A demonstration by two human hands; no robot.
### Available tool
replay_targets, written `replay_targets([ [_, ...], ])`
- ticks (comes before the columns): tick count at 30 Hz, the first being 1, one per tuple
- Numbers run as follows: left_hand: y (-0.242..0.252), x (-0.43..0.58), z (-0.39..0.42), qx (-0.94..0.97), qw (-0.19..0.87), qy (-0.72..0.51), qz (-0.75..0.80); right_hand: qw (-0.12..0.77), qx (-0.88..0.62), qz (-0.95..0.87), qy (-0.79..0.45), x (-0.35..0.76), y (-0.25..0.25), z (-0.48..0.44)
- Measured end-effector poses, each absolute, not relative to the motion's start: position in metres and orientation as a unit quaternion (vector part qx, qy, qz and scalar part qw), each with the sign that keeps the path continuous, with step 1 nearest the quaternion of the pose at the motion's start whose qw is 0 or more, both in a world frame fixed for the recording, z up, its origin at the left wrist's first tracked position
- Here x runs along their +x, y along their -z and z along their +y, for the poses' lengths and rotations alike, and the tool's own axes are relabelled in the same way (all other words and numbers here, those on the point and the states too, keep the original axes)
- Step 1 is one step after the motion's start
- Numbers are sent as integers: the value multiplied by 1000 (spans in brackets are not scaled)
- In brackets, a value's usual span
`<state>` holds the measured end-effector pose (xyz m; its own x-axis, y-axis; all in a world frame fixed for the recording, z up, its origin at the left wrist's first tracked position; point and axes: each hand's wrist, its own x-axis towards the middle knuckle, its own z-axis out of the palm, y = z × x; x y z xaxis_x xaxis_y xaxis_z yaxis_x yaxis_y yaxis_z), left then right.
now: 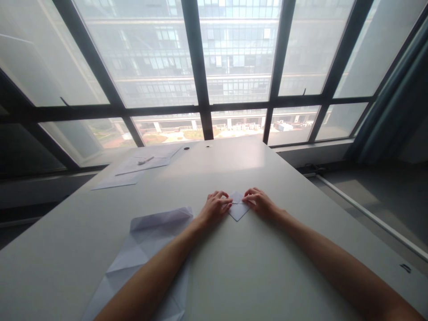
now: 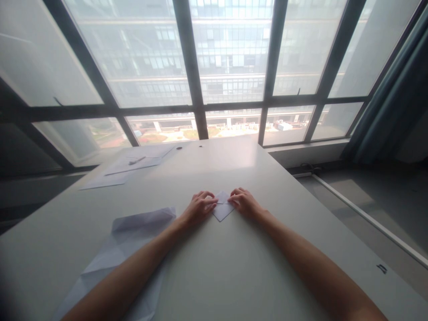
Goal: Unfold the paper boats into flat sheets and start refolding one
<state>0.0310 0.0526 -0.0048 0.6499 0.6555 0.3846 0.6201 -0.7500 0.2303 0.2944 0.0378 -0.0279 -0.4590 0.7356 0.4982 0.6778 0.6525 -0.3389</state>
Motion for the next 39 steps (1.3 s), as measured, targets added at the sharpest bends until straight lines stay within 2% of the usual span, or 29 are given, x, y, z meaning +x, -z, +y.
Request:
replay_targets([
  [14,5,35,49,927,31,-205,313,267,-382,-884,-23,284,10,23],
  [21,3,37,51,906,65,-264,323,308,-389,-867,-52,288,10,27],
  [30,-1,35,48,894,7,-237,380,303,-376,-873,-64,289,5,24],
  [35,2,34,49,886,29,-235,398,322,-333,-876,-136,286,5,17],
  [39,5,34,50,891,44,-238,384,356,-335,-865,-112,282,13,20],
])
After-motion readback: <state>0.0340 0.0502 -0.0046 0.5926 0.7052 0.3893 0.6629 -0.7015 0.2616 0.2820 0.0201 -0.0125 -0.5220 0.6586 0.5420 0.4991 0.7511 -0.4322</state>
